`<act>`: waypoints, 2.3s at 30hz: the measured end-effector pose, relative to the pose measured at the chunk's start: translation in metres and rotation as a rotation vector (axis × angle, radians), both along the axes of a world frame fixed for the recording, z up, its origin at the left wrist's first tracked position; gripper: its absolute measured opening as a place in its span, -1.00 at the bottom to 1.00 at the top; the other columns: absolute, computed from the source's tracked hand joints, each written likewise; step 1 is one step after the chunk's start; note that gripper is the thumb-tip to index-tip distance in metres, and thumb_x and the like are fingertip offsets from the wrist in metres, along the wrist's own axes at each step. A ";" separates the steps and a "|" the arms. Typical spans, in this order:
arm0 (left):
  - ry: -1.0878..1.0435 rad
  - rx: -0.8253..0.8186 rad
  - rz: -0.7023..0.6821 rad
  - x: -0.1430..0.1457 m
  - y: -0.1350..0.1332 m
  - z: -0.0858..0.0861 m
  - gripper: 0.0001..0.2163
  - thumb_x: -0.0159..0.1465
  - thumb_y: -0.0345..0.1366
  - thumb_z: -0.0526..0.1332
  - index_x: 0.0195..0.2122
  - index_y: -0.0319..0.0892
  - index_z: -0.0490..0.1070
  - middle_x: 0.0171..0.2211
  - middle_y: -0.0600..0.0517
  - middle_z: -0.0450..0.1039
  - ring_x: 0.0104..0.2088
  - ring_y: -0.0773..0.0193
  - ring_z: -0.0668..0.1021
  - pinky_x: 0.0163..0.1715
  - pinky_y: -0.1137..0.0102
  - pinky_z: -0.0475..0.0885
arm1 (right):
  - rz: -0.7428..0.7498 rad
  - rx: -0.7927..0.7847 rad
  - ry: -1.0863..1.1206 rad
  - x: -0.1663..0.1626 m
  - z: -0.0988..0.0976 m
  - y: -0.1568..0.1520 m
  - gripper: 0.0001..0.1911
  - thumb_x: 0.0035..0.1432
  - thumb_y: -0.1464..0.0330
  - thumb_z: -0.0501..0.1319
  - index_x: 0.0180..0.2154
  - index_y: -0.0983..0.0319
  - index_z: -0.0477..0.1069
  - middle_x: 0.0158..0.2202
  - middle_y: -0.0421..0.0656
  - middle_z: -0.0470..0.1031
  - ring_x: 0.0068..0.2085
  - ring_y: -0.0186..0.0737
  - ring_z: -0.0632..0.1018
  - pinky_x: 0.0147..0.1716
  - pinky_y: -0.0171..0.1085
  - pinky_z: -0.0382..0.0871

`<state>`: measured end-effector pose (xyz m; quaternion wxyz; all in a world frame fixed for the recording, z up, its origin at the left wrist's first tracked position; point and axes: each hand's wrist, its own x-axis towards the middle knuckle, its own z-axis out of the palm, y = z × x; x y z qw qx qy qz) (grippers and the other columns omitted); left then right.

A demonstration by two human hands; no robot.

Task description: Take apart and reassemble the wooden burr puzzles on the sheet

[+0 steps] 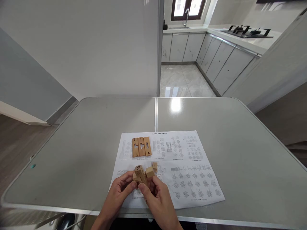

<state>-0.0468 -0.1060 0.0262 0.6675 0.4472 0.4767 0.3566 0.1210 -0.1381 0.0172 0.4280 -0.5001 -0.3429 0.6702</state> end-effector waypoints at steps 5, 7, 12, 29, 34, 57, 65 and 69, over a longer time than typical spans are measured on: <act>0.058 0.035 0.013 0.006 -0.001 0.007 -0.48 0.32 0.12 0.36 0.10 -0.19 0.64 -0.17 -0.11 0.69 -0.25 0.15 0.58 -0.10 0.32 0.51 | -0.024 0.036 -0.050 0.002 0.002 0.000 -0.45 0.28 -0.14 0.31 -0.29 0.25 0.53 -0.47 -0.23 0.36 -0.45 -0.29 0.29 -0.48 -0.31 0.22; 0.079 0.035 0.032 0.009 -0.001 0.008 -0.49 0.34 0.13 0.34 0.09 -0.18 0.64 -0.17 -0.10 0.69 -0.25 0.16 0.58 -0.12 0.33 0.51 | -0.045 0.073 -0.123 0.002 0.002 0.000 -0.47 0.29 -0.12 0.31 -0.34 0.24 0.51 -0.47 -0.21 0.38 -0.42 -0.26 0.33 -0.43 -0.29 0.25; 0.158 0.059 0.111 0.018 -0.005 0.009 -0.51 0.33 0.13 0.33 0.05 -0.17 0.64 -0.13 -0.10 0.69 -0.15 0.07 0.64 -0.03 0.29 0.53 | -0.015 0.041 -0.048 0.007 0.000 0.002 -0.47 0.25 -0.12 0.36 -0.30 0.25 0.52 -0.48 -0.24 0.38 -0.45 -0.29 0.32 -0.45 -0.30 0.24; 0.485 0.285 0.142 0.035 -0.015 0.022 -0.73 0.40 -0.04 0.30 -0.10 -0.09 0.67 -0.17 -0.06 0.73 -0.15 0.05 0.73 -0.10 0.31 0.61 | 0.107 0.094 -0.158 0.036 0.005 -0.007 -0.46 0.35 -0.12 0.23 -0.35 0.23 0.45 -0.53 -0.29 0.21 -0.48 -0.31 0.23 -0.49 -0.31 0.10; 0.589 0.507 0.193 0.037 -0.023 0.016 -0.85 0.41 -0.16 0.32 -0.12 -0.06 0.64 -0.20 -0.01 0.73 -0.22 0.14 0.74 -0.16 0.35 0.65 | 0.116 0.151 -0.298 0.039 0.006 -0.011 -0.47 0.39 -0.09 0.17 -0.41 0.21 0.37 -0.52 -0.27 0.20 -0.47 -0.29 0.25 -0.51 -0.32 0.15; 1.077 0.374 0.100 -0.002 -0.004 -0.002 -0.72 0.40 0.04 0.22 -0.26 -0.03 0.55 -0.45 0.13 0.58 -0.49 0.23 0.57 -0.45 0.38 0.39 | -0.112 0.110 -0.244 0.062 0.001 -0.022 -0.46 0.43 -0.09 0.15 0.00 0.22 0.56 -0.32 -0.09 0.56 -0.49 -0.25 0.47 -0.52 -0.30 0.42; 1.184 0.330 0.051 -0.011 0.003 -0.002 -0.73 0.44 0.03 0.18 -0.09 -0.02 0.52 -0.45 0.15 0.52 -0.47 0.21 0.61 -0.49 0.39 0.35 | -0.164 0.228 -0.564 0.086 -0.007 -0.016 -0.51 0.39 0.01 0.26 0.13 0.16 0.62 -0.42 -0.15 0.58 -0.50 -0.22 0.49 -0.48 -0.31 0.50; 1.167 0.637 0.091 -0.010 0.003 -0.004 -0.73 0.44 -0.08 0.24 0.07 -0.06 0.46 -0.23 0.01 0.55 -0.24 0.10 0.65 -0.27 0.27 0.55 | -0.129 0.304 -0.609 0.088 -0.008 -0.017 -0.54 0.43 0.07 0.23 0.22 0.09 0.57 -0.31 -0.13 0.61 -0.43 -0.21 0.57 -0.55 -0.36 0.47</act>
